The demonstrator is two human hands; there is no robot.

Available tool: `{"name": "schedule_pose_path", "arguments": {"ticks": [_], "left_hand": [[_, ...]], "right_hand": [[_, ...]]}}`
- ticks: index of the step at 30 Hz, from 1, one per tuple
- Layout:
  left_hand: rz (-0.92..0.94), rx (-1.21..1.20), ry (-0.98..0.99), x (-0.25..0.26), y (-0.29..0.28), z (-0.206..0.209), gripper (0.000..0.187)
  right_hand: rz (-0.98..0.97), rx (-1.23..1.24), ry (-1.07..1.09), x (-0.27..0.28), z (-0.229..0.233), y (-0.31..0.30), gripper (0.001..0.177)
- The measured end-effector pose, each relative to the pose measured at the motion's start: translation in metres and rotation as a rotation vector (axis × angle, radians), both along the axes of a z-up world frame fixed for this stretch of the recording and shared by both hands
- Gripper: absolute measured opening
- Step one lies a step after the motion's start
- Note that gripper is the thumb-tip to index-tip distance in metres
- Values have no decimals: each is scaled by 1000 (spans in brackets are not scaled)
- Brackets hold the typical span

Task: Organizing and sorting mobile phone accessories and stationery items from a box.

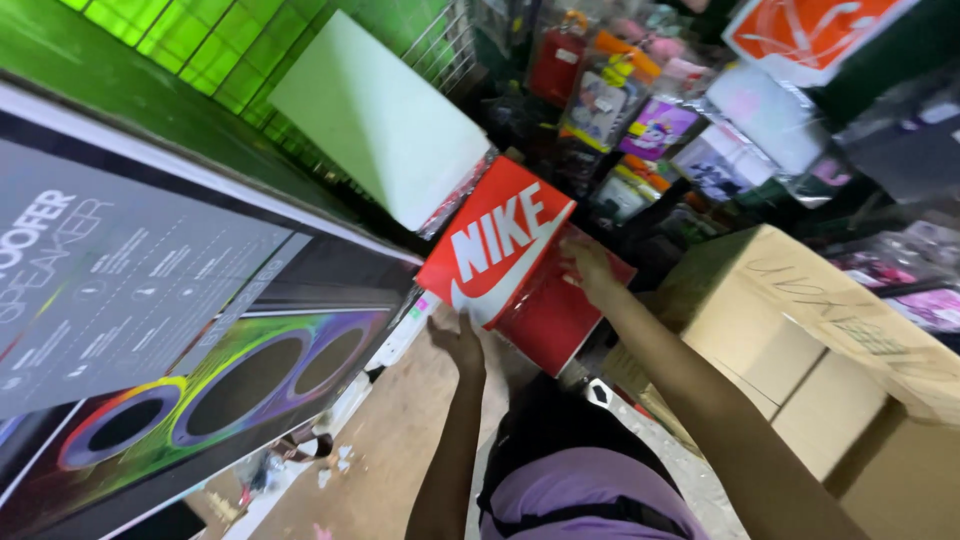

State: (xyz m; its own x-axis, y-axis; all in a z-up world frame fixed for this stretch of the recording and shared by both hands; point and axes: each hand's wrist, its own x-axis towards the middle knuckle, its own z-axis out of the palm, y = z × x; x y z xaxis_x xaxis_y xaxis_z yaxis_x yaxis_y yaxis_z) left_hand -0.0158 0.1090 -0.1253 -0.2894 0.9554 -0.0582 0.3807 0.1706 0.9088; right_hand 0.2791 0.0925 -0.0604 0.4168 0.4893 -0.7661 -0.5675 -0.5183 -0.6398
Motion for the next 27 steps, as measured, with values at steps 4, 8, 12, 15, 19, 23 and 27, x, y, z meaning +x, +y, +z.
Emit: {"name": "schedule_pose_path", "arguments": {"ticks": [4,8,12,15,19,23,27], "left_hand": [[-138,-583,-421,-4,14,51,73],[-244,-604,-248,-1,27,66,83],[-339,-567,-279,-11,24,54,79],[-375,-603,-344,-20,15,59,79],[-431,-650,-308,-29,2,60,77],[-467,-751,-362,-35,-12,82,77],[-412,-818,-382,-32,-13,171,96]], "right_hand": [[24,-54,-63,-33,3,32,66],[54,-63,-156,-40,-5,43,81],[70,-75,-187,-45,-1,31,81],[44,-65,-180,-50,32,18,80],[-7,-64,-173,-59,47,-12,77],[-47,-22,-238,-67,92,-44,66],[-87,202,-423,-73,118,-55,43]]}}
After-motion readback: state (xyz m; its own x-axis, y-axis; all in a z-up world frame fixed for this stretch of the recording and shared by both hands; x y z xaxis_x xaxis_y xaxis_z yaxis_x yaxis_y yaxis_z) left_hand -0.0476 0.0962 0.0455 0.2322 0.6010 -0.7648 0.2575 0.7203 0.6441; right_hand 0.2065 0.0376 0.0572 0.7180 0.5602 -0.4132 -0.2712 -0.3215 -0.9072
